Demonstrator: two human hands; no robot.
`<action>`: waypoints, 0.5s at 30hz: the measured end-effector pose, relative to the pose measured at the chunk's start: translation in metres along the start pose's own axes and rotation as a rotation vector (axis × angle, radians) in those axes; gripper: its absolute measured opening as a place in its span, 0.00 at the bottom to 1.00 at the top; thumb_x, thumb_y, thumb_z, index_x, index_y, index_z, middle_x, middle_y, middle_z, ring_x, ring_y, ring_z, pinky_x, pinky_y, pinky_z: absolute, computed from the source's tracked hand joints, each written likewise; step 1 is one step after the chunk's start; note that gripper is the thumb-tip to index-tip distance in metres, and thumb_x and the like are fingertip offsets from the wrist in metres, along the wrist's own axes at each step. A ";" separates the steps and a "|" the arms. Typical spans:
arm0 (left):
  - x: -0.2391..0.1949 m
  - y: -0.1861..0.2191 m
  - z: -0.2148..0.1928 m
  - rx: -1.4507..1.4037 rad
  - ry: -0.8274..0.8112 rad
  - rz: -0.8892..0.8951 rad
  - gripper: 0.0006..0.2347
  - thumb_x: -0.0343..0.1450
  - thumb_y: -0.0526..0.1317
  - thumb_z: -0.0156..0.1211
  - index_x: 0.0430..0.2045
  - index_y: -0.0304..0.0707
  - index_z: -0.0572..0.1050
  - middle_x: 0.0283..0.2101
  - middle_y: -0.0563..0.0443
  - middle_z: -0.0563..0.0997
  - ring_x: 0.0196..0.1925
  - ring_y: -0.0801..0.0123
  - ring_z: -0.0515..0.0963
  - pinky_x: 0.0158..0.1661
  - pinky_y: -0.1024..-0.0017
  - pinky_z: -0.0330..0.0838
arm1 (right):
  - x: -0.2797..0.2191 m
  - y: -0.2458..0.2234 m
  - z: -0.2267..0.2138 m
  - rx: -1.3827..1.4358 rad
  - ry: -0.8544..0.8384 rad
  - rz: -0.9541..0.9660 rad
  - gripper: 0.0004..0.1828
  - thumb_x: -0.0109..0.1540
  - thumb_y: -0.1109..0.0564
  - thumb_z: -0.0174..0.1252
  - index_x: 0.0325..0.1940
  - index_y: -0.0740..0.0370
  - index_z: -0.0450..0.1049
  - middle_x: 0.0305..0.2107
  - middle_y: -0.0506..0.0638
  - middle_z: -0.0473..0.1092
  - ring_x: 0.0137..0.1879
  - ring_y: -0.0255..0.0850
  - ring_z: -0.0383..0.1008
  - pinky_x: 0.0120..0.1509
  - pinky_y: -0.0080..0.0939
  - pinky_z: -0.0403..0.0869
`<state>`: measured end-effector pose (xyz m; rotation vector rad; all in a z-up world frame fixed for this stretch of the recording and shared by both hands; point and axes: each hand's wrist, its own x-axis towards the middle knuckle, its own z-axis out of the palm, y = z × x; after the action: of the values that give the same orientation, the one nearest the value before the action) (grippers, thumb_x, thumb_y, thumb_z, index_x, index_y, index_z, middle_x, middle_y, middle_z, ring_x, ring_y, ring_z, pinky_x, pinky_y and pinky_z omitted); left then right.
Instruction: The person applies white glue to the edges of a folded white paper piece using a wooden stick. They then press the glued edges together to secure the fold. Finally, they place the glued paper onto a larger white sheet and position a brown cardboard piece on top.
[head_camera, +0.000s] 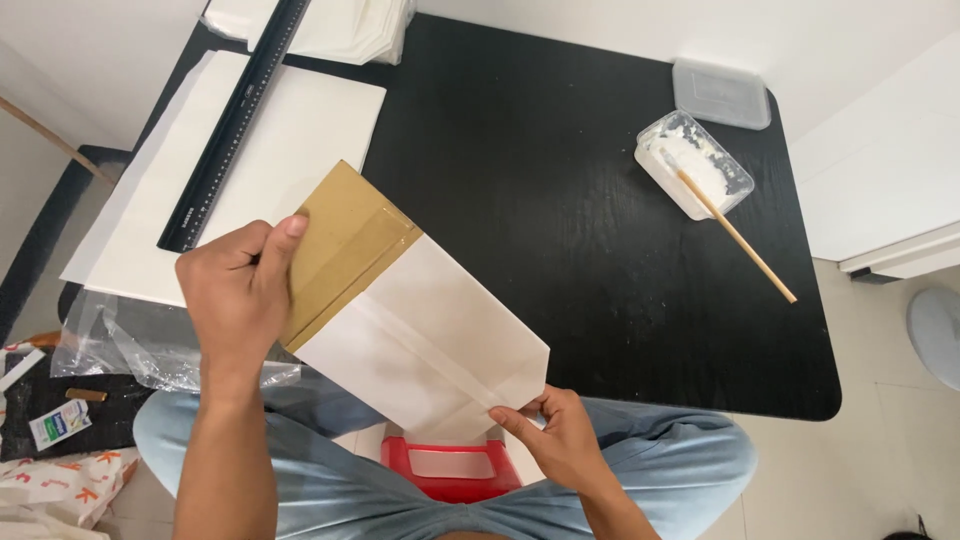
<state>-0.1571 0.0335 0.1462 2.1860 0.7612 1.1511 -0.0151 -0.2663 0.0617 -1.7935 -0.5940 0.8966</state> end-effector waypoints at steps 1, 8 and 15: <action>0.000 -0.020 -0.002 0.000 -0.001 0.002 0.28 0.81 0.42 0.58 0.13 0.40 0.48 0.18 0.59 0.45 0.25 0.73 0.44 0.27 0.70 0.37 | 0.001 0.003 -0.003 0.002 0.001 0.000 0.17 0.57 0.48 0.68 0.43 0.60 0.86 0.33 0.48 0.86 0.40 0.37 0.86 0.44 0.38 0.83; 0.037 -0.066 -0.028 0.070 0.060 -0.263 0.29 0.89 0.44 0.53 0.15 0.46 0.49 0.21 0.61 0.48 0.27 0.73 0.47 0.32 0.68 0.40 | 0.011 0.088 -0.084 0.112 0.218 0.025 0.07 0.60 0.59 0.67 0.37 0.62 0.76 0.30 0.51 0.76 0.36 0.38 0.74 0.43 0.40 0.76; 0.050 -0.087 0.033 0.076 -0.233 -0.222 0.13 0.84 0.41 0.50 0.33 0.34 0.76 0.34 0.50 0.79 0.35 0.64 0.71 0.36 0.63 0.60 | 0.002 0.036 -0.139 0.195 0.625 -0.084 0.23 0.68 0.56 0.55 0.66 0.66 0.68 0.44 0.55 0.76 0.48 0.42 0.76 0.52 0.46 0.79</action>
<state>-0.1251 0.1215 0.0973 2.1838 0.9288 0.7540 0.0966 -0.3557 0.0587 -1.7308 -0.1681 0.2884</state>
